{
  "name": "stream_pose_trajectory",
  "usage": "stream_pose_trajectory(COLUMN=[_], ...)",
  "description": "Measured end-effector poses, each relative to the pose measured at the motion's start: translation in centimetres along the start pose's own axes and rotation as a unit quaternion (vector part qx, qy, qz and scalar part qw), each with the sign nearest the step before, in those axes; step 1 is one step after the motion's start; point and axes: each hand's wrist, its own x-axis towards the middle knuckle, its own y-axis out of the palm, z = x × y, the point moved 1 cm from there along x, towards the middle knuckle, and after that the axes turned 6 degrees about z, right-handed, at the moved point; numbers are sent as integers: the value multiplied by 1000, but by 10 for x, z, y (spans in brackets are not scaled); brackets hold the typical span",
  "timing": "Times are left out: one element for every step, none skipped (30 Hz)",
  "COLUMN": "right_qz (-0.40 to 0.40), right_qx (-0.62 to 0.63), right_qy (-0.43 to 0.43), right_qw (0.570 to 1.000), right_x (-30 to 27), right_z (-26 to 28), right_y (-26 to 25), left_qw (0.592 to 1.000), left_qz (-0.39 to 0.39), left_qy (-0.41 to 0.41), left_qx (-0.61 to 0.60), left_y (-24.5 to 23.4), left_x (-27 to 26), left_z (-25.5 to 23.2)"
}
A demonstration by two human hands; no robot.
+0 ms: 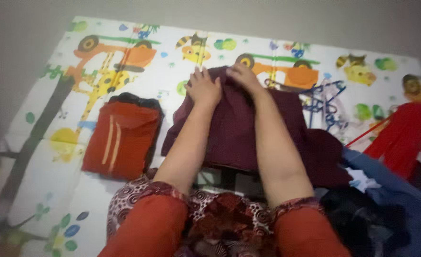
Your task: The person folds a maroon shirt on a small wooden table. They smooth the fabric, fold the sleeves inward, and fold the shirt in half multiple times to create a compact bundle. The folded shirt is then placed on top of a stack of other folded clothes.
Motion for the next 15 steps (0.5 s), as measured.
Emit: stream_pose_trajectory(right_qz=[-15, -31, -46, -61, -73, -56, -39, -21, -55, -88, -120, -137, -151, -164, -163], right_qx=[-55, -109, -54, 2, 58, 90, 123, 155, 62, -32, -125, -196, -266, -334, -343], right_qy=[-28, -56, -46, -36, -25, -6, 12, 31, -28, -86, -142, -129, -114, -98, -55], right_qw=[998, 992, 996, 998, 995, 994, 992, 987, 996, 992, 975, 962, 945, 923, 924], right_x=[-8, -15, -19, -21, -25, -27, -29, -31, -31, -32, -33, -33, -37, -40, -41], right_z=[8, 19, 30, 42, 53, 62, 71, 79, 88, 96, 105, 111, 116, 119, 120], right_y=[5, 5, 4, 2, 0, -3, -5, -6, -8, -10, -11, -14, -16, -17, -17], left_qw=[1000, 1000, 1000, 1000, 1000, 1000, 1000, 1000, 1000, 1000, 1000, 1000, 1000, 1000, 1000], left_qz=[-6, -12, -17, -15, -11, -6, -3, 1, 3, 6, 9, 11, 13, 14, 17], left_qy=[3, 5, 8, 9, 9, 8, 6, 4, 0, 2, 5, 8, 4, 1, -5], left_qx=[-5, -10, -10, -11, -13, -15, -12, -8, -7, -7, -5, -4, -5, -5, -5], left_y=[1, 2, 2, 0, 1, 1, 1, 1, 0, 0, 0, 0, 1, 2, 4], left_x=[-1, -2, -3, -1, -1, 0, 0, 0, 1, 1, -1, 0, 2, 5, 6], left_z=[1, 1, 3, 3, 4, 3, 3, 2, 2, 2, 3, 3, 3, 2, 3])
